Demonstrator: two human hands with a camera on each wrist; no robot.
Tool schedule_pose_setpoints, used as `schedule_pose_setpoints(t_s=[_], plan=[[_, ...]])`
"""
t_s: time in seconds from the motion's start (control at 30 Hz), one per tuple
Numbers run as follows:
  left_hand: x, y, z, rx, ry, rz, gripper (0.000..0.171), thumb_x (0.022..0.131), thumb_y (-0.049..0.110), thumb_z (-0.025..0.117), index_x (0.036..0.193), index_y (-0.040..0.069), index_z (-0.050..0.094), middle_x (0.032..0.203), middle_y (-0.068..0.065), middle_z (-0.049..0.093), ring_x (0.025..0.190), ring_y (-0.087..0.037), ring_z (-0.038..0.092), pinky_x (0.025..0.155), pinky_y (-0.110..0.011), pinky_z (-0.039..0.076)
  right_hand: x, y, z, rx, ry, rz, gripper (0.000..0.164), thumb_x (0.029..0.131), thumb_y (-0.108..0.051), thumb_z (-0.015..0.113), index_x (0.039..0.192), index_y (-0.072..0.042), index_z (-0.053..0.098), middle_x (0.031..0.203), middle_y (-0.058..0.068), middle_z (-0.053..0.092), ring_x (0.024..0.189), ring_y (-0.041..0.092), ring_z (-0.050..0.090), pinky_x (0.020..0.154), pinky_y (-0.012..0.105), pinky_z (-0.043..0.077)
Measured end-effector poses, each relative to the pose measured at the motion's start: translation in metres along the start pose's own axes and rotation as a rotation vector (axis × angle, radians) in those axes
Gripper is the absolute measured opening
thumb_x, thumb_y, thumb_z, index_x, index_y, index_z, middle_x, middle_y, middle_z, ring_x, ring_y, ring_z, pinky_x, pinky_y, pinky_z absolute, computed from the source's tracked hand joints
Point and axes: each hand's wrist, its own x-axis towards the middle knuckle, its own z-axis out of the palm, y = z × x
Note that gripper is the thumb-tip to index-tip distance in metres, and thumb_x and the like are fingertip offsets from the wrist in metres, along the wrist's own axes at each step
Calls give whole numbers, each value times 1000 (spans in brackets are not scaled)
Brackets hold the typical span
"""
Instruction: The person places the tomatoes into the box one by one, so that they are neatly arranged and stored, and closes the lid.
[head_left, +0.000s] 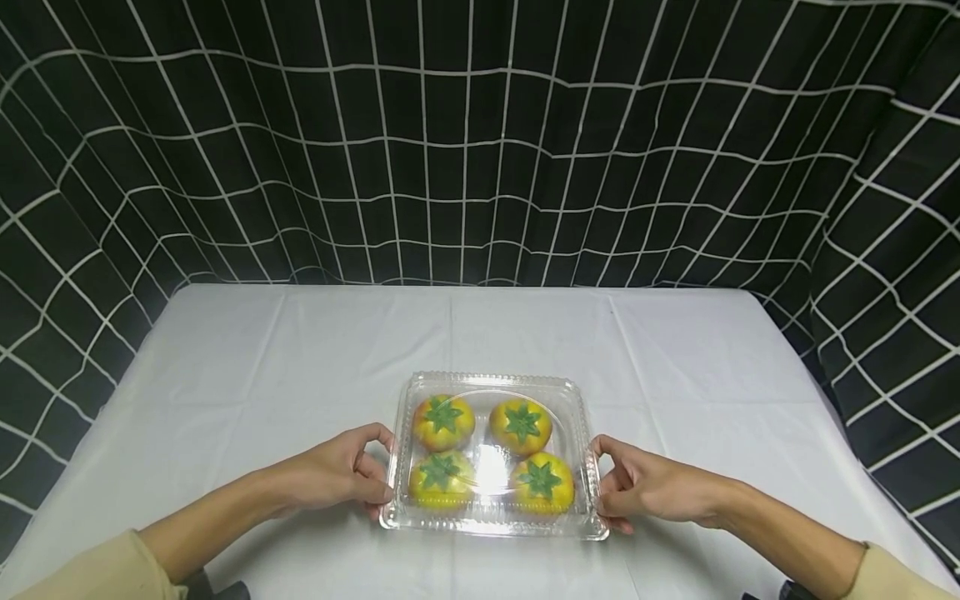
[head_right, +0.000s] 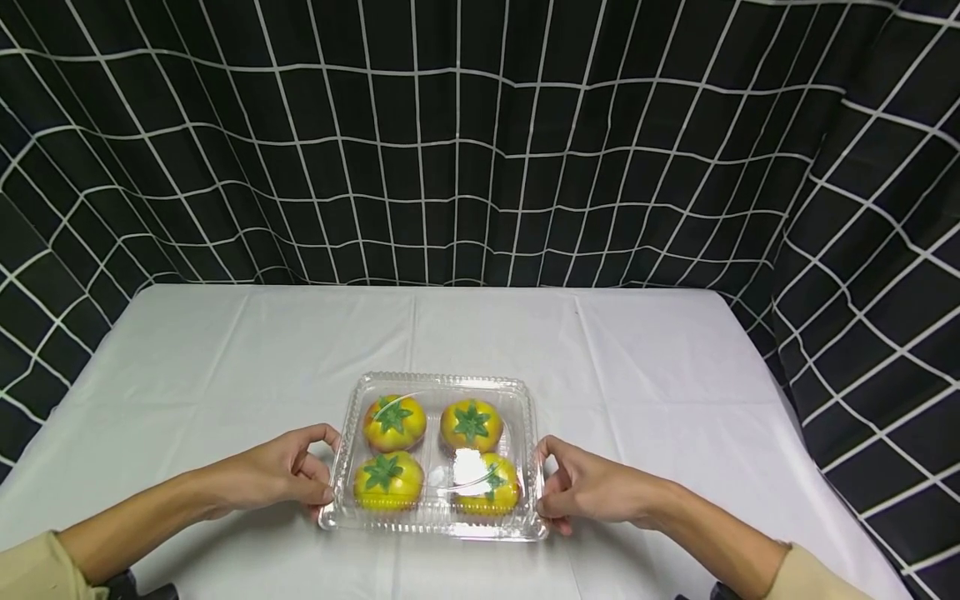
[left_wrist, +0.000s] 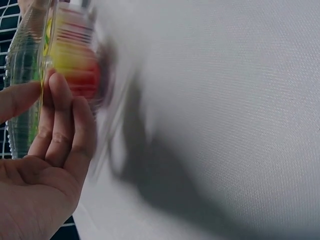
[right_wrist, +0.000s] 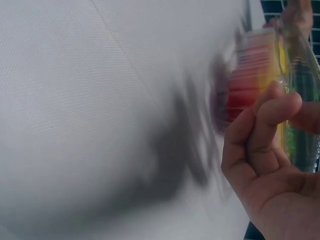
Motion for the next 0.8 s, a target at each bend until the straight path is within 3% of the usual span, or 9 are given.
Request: schedule_pose_setpoints(t_s=[0.27,0.5,0.8], plan=[[2,-1,1,15,36,-15,49,84,5,70,123,1,40,72,-7,67,73,-21,64,80,-34,49,3,0,-1,27,-1,1,43,95,-4,62,121,6,28,67,4,57,63,15,56,76,29,51],[3,0,3,-16,37,-13,54,79,1,68,125,2,39,79,-7,68,76,-24,68,78,-38,56,3,0,-2,16,-12,-29,42,96,-3,60,119,7,26,71,5,58,65,15,55,74,28,50],[5,0,4,-67,37,-6,58,79,-1,69,128,1,38,82,-10,66,76,-33,72,93,-39,51,5,2,-3,18,-4,-49,40,95,-1,60,118,5,28,72,5,59,65,14,55,69,26,49]])
